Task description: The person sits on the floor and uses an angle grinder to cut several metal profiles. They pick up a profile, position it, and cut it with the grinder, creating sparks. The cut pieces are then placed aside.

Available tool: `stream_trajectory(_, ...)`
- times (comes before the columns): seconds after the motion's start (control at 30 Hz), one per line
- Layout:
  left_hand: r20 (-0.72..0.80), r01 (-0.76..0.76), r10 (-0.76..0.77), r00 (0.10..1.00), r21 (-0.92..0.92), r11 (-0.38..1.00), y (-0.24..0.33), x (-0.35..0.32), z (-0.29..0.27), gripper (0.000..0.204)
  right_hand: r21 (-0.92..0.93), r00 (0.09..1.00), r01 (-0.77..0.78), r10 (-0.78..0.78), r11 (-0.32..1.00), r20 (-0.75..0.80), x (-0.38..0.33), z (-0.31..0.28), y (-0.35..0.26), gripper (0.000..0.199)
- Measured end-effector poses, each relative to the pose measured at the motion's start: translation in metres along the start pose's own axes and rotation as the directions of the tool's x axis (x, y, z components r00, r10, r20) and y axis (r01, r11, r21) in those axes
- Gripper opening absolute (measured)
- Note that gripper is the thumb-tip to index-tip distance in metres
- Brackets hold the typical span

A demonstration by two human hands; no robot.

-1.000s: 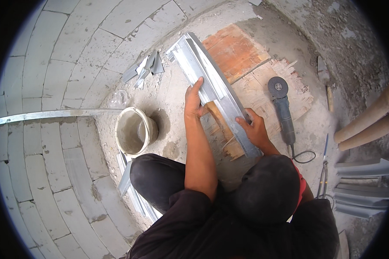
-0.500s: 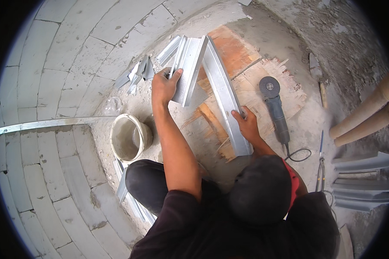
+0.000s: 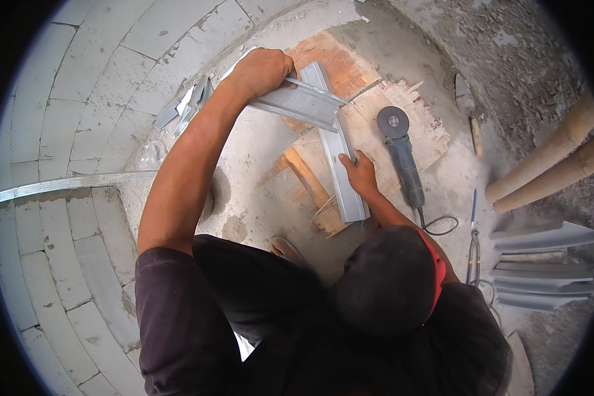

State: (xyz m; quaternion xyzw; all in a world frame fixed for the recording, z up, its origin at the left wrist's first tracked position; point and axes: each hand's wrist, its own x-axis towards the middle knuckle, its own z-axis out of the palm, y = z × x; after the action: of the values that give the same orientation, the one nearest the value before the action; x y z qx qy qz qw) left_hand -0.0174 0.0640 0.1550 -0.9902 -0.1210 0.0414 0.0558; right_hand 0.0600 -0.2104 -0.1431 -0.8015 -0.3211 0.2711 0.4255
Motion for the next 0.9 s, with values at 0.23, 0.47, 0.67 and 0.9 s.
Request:
stream_trajectory(0.23,0.083,-0.202,0.191,0.978,0.159,0.966,0.015,-0.014,0.012,0.014,-0.378,0.998,-0.023,0.045,0.925,0.051,0.002,-0.074,-0.070,0.071)
stream_trajectory(0.47,0.200,-0.370,0.335,0.921,0.179,0.912,0.068,-0.017,-0.012,0.008,0.154,0.868,0.186,-0.236,0.970,0.437,0.002,-0.143,-0.173,0.040)
stream_trajectory(0.67,0.001,-0.401,0.418,0.909,0.281,0.872,0.090,-0.007,-0.004,0.005,0.086,0.911,0.213,-0.229,0.973,0.343,-0.001,-0.123,-0.166,0.034)
stream_trajectory(0.9,-0.020,-0.295,0.299,0.954,0.099,0.950,0.095,-0.014,-0.016,0.042,0.139,0.849,0.015,-0.086,0.990,0.521,0.001,-0.096,-0.155,0.030)
